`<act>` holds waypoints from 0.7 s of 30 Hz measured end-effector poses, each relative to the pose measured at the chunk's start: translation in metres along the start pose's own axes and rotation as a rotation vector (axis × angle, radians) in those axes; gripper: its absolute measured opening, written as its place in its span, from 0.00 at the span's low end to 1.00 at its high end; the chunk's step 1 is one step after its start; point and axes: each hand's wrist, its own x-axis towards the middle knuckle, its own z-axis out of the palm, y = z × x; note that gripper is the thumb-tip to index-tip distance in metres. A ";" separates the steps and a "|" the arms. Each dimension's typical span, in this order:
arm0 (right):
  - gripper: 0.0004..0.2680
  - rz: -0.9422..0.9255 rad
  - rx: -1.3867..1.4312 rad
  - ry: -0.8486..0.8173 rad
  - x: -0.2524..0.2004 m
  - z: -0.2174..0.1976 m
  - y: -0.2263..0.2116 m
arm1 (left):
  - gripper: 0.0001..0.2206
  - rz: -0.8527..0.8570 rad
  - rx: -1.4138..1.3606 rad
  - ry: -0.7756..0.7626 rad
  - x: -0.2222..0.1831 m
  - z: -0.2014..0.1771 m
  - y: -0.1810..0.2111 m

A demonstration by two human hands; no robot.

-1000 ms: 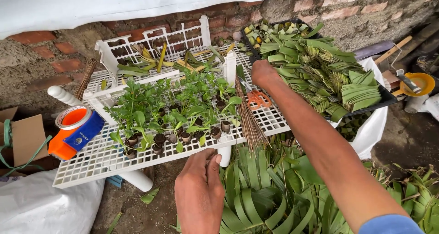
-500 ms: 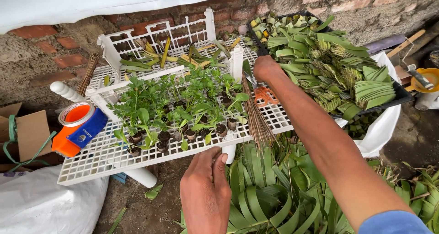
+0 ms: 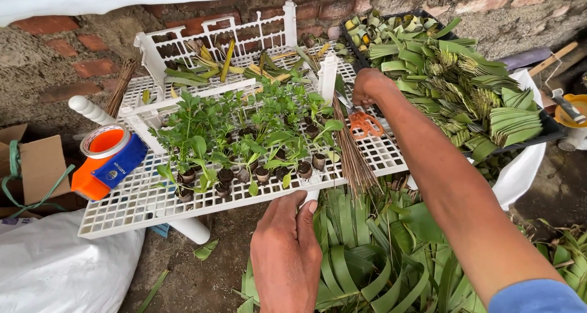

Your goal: The person is using a small knife to strip the midribs from banana leaves, likely to prepare the leaves for wrapping or to collect the ribs for broom-making.

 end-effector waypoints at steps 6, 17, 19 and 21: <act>0.10 -0.110 -0.219 0.036 0.019 0.003 0.012 | 0.09 0.041 -0.001 0.008 0.001 -0.002 0.000; 0.08 -0.128 0.211 0.116 -0.101 -0.015 0.028 | 0.10 0.075 -0.030 0.016 -0.001 -0.005 0.008; 0.06 -0.094 0.135 0.122 -0.131 -0.008 0.029 | 0.10 0.100 -0.053 0.023 -0.003 -0.004 0.011; 0.05 -0.065 0.062 0.129 -0.144 0.001 0.031 | 0.10 0.128 -0.073 0.035 -0.005 -0.003 0.014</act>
